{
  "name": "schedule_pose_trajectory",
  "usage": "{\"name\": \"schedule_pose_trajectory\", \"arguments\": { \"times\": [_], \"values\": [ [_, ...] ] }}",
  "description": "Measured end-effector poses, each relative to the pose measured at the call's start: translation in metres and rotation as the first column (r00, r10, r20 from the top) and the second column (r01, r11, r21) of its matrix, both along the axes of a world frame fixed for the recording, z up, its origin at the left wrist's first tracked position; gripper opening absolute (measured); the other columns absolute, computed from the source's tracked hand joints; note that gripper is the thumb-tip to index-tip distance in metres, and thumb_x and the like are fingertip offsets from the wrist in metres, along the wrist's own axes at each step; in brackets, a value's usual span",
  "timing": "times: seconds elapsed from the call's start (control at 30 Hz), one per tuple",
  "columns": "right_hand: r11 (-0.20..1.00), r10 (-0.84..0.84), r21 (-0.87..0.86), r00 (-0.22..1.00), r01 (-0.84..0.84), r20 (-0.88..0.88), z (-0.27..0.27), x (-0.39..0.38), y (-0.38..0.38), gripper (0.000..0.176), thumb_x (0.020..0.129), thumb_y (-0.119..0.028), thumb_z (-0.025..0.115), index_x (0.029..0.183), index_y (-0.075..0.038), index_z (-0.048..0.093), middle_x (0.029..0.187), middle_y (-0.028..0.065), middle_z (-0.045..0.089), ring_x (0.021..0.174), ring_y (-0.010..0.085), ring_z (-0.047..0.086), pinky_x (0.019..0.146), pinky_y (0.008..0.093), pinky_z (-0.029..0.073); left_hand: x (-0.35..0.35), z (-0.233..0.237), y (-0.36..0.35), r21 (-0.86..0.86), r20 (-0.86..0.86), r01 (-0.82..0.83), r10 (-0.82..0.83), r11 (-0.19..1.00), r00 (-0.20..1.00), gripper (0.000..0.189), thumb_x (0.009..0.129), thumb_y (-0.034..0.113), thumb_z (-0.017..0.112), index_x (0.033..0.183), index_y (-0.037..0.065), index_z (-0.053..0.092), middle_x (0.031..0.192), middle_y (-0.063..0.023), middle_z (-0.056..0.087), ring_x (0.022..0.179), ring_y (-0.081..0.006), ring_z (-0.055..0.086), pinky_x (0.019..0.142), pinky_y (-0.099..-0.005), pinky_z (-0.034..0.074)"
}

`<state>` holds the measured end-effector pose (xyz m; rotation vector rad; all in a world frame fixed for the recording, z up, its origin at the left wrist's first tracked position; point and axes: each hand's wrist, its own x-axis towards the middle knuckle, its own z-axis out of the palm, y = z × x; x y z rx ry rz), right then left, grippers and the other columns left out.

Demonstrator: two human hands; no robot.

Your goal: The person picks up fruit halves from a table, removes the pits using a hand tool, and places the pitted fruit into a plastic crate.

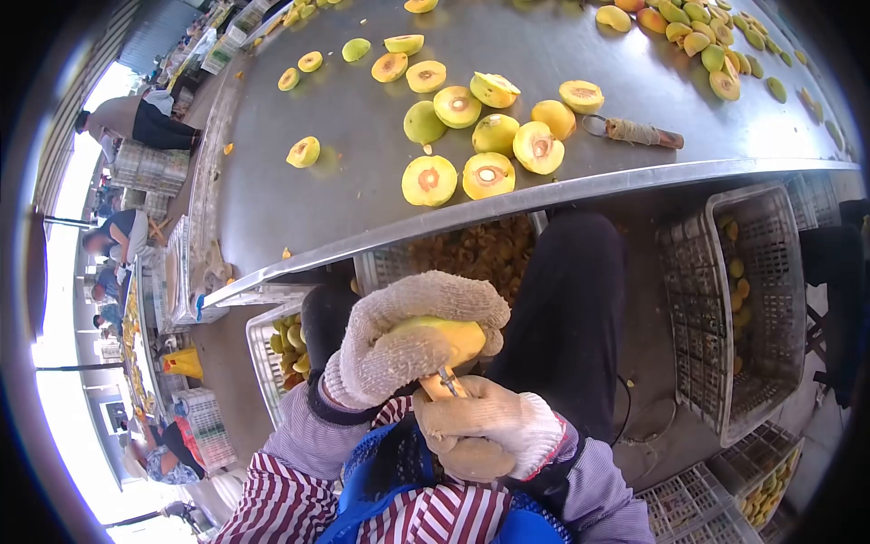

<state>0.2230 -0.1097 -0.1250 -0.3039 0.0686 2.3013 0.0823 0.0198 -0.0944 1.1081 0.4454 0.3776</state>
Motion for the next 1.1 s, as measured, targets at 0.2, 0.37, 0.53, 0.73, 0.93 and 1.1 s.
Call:
{"name": "schedule_pose_trajectory", "arguments": {
  "times": [0.2,0.37,0.53,0.73,0.93,1.1],
  "values": [
    [0.998,0.003,-0.069,0.999,-0.006,-0.037,0.0,-0.007,-0.007,0.019,0.098,-0.023,0.067,0.105,-0.006,0.064,0.083,-0.0018,0.058,0.067,0.0074,0.055,0.06,0.0233,0.045,0.0,-0.018,-0.022,-0.122,0.226,-0.164,0.189,0.979,0.956,0.049,0.094,0.02,0.069,0.135,-0.004,0.058,0.13,-0.0221,0.063,0.109,-0.0316,0.068,0.097,-0.043,0.054],
    [0.994,0.022,-0.112,0.995,-0.011,0.1,0.01,-0.003,0.001,0.02,0.095,-0.024,0.07,0.1,-0.005,0.064,0.081,-0.0016,0.058,0.063,0.0064,0.053,0.053,0.0218,0.042,0.002,-0.015,-0.024,-0.225,0.266,-0.112,0.171,0.968,0.949,0.055,0.098,0.027,0.065,0.141,-0.004,0.051,0.132,-0.0241,0.062,0.115,-0.0329,0.065,0.102,-0.0441,0.051],
    [0.995,0.082,-0.073,0.951,-0.063,0.299,0.009,0.002,0.009,0.024,0.092,-0.026,0.071,0.082,-0.007,0.06,0.061,-0.0001,0.051,0.045,0.0081,0.045,0.04,0.0233,0.033,0.001,-0.011,-0.016,-0.108,0.089,-0.171,0.181,0.979,0.979,0.05,0.104,0.029,0.057,0.142,-0.003,0.051,0.134,-0.0223,0.061,0.12,-0.0309,0.063,0.106,-0.0417,0.049],
    [0.994,0.062,-0.1,0.983,-0.045,0.175,0.01,-0.004,0.001,0.019,0.093,-0.022,0.071,0.088,-0.007,0.06,0.069,0.0006,0.054,0.056,0.0088,0.051,0.049,0.0222,0.039,0.0,-0.023,-0.027,-0.388,0.115,-0.222,0.286,0.895,0.951,0.053,0.103,0.039,0.057,0.134,-0.004,0.057,0.125,-0.0226,0.066,0.11,-0.0316,0.068,0.098,-0.0426,0.055],
    [0.999,-0.017,0.029,0.991,0.02,-0.13,-0.015,-0.011,-0.004,0.018,0.094,-0.017,0.069,0.103,-0.003,0.062,0.095,0.0024,0.06,0.084,0.011,0.061,0.072,0.0211,0.05,0.01,-0.042,-0.028,-0.713,0.419,0.109,0.297,0.692,0.858,0.062,0.098,0.055,0.058,0.123,-0.001,0.065,0.113,-0.0209,0.07,0.099,-0.0328,0.071,0.086,-0.0412,0.06],
    [0.989,-0.144,0.032,0.988,0.143,0.055,-0.003,0.004,-0.004,0.01,0.09,-0.006,0.06,0.082,-0.005,0.055,0.067,0.0029,0.053,0.051,0.0112,0.048,0.045,0.0254,0.038,0.0,-0.014,-0.012,-0.341,-0.112,-0.479,0.471,0.809,0.875,0.072,0.1,0.063,0.048,0.135,0.0,0.053,0.12,-0.0232,0.066,0.098,-0.0359,0.072,0.082,-0.0469,0.062]
  ]
}}
